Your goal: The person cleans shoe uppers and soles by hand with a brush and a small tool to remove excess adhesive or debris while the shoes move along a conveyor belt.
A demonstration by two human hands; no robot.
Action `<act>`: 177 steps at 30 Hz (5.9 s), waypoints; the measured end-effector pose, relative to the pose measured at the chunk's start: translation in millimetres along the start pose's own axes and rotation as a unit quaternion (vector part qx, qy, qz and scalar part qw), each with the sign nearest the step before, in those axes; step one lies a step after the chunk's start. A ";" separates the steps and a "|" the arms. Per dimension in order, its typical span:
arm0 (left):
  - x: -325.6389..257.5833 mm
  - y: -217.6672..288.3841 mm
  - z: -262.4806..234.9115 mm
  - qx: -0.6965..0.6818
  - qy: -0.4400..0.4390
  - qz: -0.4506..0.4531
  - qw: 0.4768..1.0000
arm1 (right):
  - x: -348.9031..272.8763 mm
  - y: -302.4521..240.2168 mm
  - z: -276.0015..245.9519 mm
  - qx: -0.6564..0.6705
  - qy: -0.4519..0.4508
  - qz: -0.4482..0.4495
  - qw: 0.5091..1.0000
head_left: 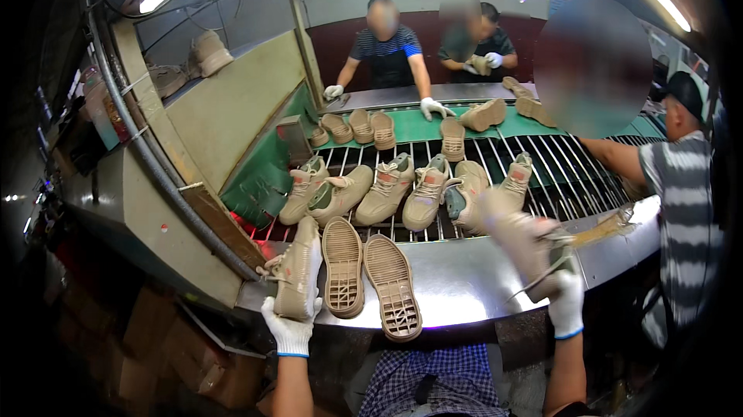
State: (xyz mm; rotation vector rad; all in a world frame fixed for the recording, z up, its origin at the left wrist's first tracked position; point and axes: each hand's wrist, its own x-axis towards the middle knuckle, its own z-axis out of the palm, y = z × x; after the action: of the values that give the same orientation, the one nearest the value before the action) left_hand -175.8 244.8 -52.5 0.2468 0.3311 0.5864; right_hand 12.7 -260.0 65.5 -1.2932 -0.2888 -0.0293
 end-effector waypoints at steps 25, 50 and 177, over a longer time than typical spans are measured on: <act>45.3 -83.0 151.9 0.862 -0.240 0.356 0.267 | 53.3 89.8 -62.7 0.039 -0.047 0.413 0.909; -90.6 -258.6 75.7 0.563 -0.376 -0.061 0.734 | -183.7 103.5 -37.7 0.338 -0.021 0.422 0.841; 5.2 -182.7 127.0 0.694 -0.435 0.011 0.574 | -106.0 45.7 95.6 -0.534 -0.188 -0.092 0.819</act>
State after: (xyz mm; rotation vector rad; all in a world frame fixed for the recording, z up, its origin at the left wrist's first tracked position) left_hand -33.3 83.7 4.6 2.0253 -0.2783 0.0235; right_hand -99.7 -171.2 21.5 -2.3993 -0.8130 -0.1118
